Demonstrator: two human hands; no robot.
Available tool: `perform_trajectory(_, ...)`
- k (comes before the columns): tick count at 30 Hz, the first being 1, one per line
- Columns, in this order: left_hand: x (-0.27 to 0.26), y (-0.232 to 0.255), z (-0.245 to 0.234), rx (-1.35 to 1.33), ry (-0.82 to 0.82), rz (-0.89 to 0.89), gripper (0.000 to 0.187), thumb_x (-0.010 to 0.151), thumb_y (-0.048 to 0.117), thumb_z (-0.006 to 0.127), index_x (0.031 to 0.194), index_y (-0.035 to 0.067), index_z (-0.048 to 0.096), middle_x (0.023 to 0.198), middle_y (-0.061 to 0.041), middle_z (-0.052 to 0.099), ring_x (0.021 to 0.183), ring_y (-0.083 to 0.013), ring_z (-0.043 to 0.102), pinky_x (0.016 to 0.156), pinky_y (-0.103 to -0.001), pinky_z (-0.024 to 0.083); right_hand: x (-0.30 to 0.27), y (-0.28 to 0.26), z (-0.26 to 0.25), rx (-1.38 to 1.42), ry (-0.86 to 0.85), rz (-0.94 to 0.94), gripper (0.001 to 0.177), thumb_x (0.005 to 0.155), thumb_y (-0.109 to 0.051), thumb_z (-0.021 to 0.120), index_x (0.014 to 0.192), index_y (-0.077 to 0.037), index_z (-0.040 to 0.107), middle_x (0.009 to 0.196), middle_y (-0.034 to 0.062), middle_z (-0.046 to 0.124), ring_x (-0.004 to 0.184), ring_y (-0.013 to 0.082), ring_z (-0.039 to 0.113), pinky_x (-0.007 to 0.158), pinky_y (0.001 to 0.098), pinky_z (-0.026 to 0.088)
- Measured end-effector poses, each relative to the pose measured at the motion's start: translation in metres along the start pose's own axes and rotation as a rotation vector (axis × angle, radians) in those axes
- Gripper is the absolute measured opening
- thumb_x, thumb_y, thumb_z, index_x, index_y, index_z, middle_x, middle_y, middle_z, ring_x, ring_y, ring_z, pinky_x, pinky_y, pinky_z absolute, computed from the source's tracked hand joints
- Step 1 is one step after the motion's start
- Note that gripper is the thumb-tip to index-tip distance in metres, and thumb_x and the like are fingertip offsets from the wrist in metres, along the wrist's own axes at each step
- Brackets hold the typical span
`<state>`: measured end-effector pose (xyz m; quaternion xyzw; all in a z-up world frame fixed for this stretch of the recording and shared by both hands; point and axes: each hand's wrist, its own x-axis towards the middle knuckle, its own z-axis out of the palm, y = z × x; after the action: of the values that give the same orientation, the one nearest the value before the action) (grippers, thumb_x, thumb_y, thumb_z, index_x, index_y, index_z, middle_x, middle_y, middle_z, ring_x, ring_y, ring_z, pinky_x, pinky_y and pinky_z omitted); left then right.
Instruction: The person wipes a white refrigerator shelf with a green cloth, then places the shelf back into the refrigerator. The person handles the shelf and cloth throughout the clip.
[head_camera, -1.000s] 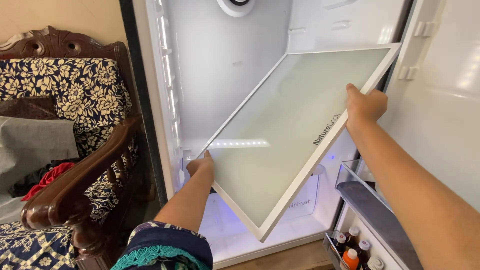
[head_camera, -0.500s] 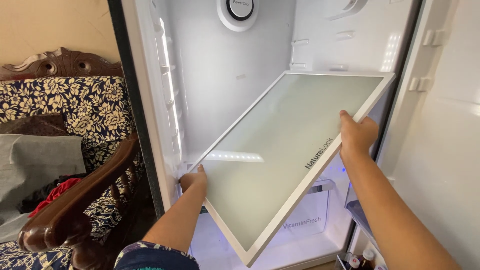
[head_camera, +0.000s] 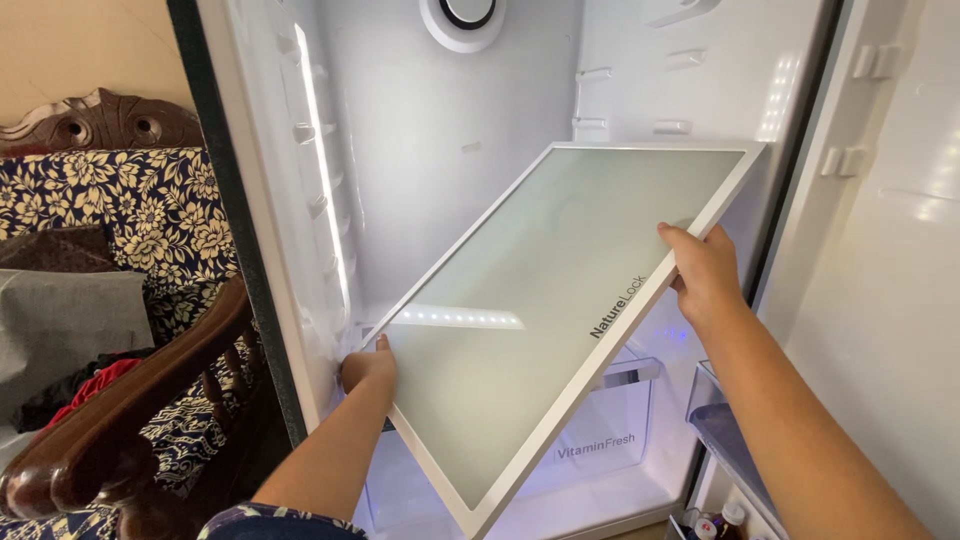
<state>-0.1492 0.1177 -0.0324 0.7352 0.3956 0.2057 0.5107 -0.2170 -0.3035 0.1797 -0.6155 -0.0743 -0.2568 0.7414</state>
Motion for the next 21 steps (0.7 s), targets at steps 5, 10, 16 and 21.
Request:
perform_trajectory(5, 0.002, -0.002, -0.007, 0.007, -0.002, 0.017, 0.071, 0.095, 0.054, 0.067, 0.12, -0.012, 0.065, 0.117, -0.027, 0.071, 0.104, -0.0384, 0.072, 0.089, -0.045, 0.059, 0.0, -0.005, -0.014, 0.0, -0.064, 0.079, 0.041, 0.092, -0.018, 0.065, 0.126, 0.003, 0.057, 0.119, 0.0147, 0.066, 0.104, 0.0257, 0.069, 0.088, 0.0418, 0.057)
perform_trajectory(10, 0.003, -0.005, -0.01, 0.017, -0.003, 0.034, 0.068, 0.095, 0.052, 0.068, 0.118, -0.012, 0.067, 0.116, -0.027, 0.072, 0.104, -0.0388, 0.073, 0.089, -0.045, 0.059, -0.005, -0.004, -0.021, -0.104, -0.042, 0.073, 0.046, 0.097, -0.027, 0.061, 0.129, 0.005, 0.055, 0.119, 0.0164, 0.065, 0.103, 0.0247, 0.067, 0.091, 0.0399, 0.056)
perform_trajectory(16, 0.008, -0.005, -0.007, 0.064, -0.025, 0.048, 0.065, 0.096, 0.052, 0.066, 0.118, -0.009, 0.069, 0.118, -0.026, 0.072, 0.107, -0.0386, 0.072, 0.092, -0.045, 0.058, -0.012, -0.004, -0.029, -0.08, -0.113, 0.064, 0.043, 0.095, -0.021, 0.059, 0.128, 0.006, 0.056, 0.117, 0.0171, 0.065, 0.103, 0.0259, 0.067, 0.088, 0.0409, 0.055)
perform_trajectory(21, 0.021, -0.005, -0.004, 0.111, -0.043, 0.071, 0.063, 0.096, 0.052, 0.065, 0.119, -0.006, 0.07, 0.121, -0.024, 0.072, 0.111, -0.038, 0.071, 0.095, -0.045, 0.057, -0.024, -0.002, -0.025, 0.02, -0.057, 0.081, 0.041, 0.095, -0.019, 0.058, 0.126, 0.007, 0.055, 0.118, 0.0167, 0.065, 0.105, 0.0248, 0.067, 0.091, 0.0395, 0.055)
